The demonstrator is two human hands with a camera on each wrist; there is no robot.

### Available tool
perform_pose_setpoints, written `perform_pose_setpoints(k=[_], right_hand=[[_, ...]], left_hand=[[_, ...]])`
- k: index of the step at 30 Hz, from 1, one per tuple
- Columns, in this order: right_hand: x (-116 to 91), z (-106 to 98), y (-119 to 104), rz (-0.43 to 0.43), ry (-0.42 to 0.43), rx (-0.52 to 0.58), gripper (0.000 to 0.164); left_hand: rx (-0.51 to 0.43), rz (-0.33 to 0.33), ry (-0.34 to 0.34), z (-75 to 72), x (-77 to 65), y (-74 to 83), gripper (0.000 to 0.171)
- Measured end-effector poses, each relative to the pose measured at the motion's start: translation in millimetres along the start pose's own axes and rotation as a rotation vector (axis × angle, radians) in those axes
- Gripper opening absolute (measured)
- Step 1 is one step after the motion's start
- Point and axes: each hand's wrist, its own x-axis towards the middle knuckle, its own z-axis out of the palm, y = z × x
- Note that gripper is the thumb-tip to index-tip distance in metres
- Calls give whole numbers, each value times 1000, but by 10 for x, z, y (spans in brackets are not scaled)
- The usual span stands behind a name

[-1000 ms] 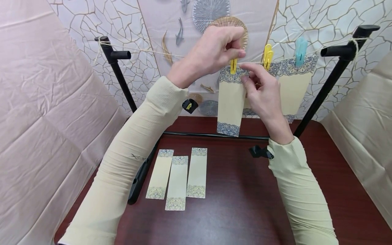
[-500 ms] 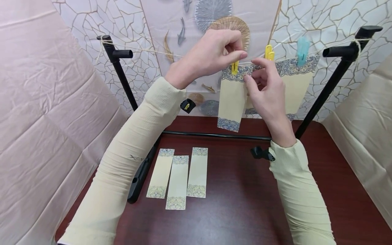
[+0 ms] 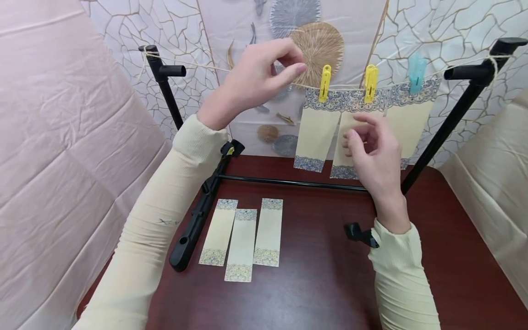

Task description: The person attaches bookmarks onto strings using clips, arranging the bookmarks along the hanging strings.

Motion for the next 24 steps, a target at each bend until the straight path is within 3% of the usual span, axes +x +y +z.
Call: perform_pose_setpoints(k=[7,13,17,24], right_hand=[[-206,79,105,-49,-77,59,29],[-346,215,241,16,-269,71,27],[-421,332,354,96,-398,-1,26],[-518,599,610,221,-619,-79,24]], left_hand=[[-21,79,151,-40,-345,-178,16],[-35,99,222,6,-622,-312,17],[-69,84,236,16,-812,-371,16],[-96,22,195,29,-1203,-475,14]])
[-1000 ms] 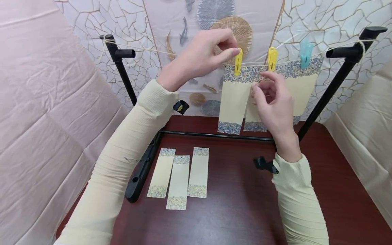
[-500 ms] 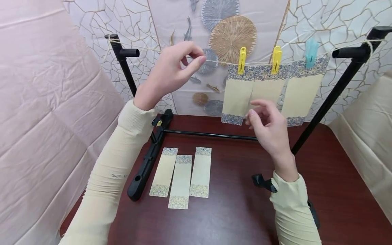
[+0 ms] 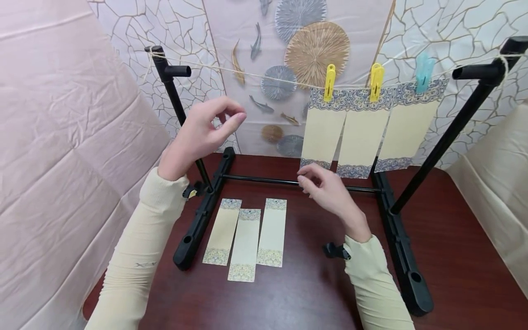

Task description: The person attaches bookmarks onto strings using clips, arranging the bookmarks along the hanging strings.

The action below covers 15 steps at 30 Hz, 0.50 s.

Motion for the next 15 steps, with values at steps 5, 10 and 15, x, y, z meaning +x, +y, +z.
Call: perform_pose_setpoints(k=[5,10,15], right_hand=[[74,198,168,74,-136,-71,24],[111,344,331,67,-198,-153,30],[178,493,427,57,-214,-184,31]], left_hand=[[9,-75,-33,-29,-299,-76,13],[20,-145,-18,-44,-598,-218,12],[45,-248,-2,-97,-888,-368,14]])
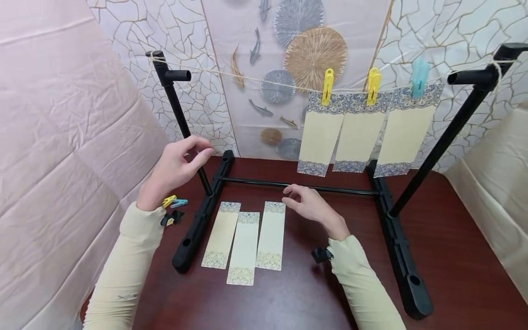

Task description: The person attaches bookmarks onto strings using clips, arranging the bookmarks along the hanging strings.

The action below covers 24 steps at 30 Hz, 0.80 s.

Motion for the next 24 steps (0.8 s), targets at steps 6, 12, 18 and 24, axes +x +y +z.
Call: perform_pose_setpoints(k=[6,12,18,24], right_hand=[[107,104,65,25,-49,17,31],[214,198,147,43,-100,-31,38],[292,302,205,64,-139,-138,44],[343,364,197,122,-162,-182,50]], left_hand=[[50,-97,8,-10,-274,-275,14],[96,-258,-50,-38,-649,-578,21],[129,-442,-91,-39,-1012,-900,26],[163,-599,-216,-38,-1286,-1164,35]])
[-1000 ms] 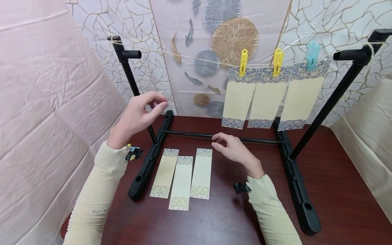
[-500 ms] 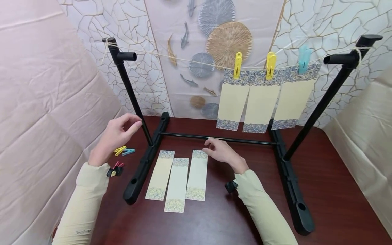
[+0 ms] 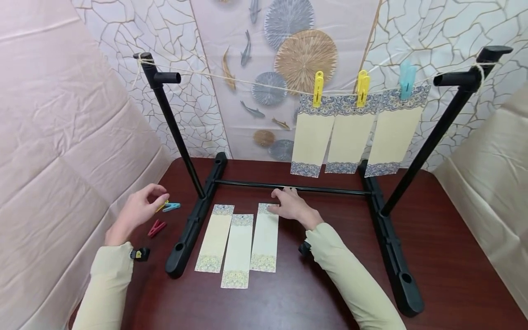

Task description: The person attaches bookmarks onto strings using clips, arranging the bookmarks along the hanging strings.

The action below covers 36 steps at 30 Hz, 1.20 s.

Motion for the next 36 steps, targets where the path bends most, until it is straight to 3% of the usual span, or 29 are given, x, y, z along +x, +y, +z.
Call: perform_pose_setpoints(k=[8,15,20,28,36], right_hand=[[76,54,-23,44,-36,-57,52],[129,111,49,61,-68,-70,56],[173,123,84,44,-105,-54,55],[231,115,120,63,-142,-85,53],[250,131,77,91,-149,-79,40]], left_hand=[[108,-102,-175,51,-26,-237,41],[138,-172,-288,63,-69,-329,53],[94,-250,-387,61,-121,-405,55],[18,-323,-467,149,-129,-457,52],[14,-353,-477,176,-80,-439,50]])
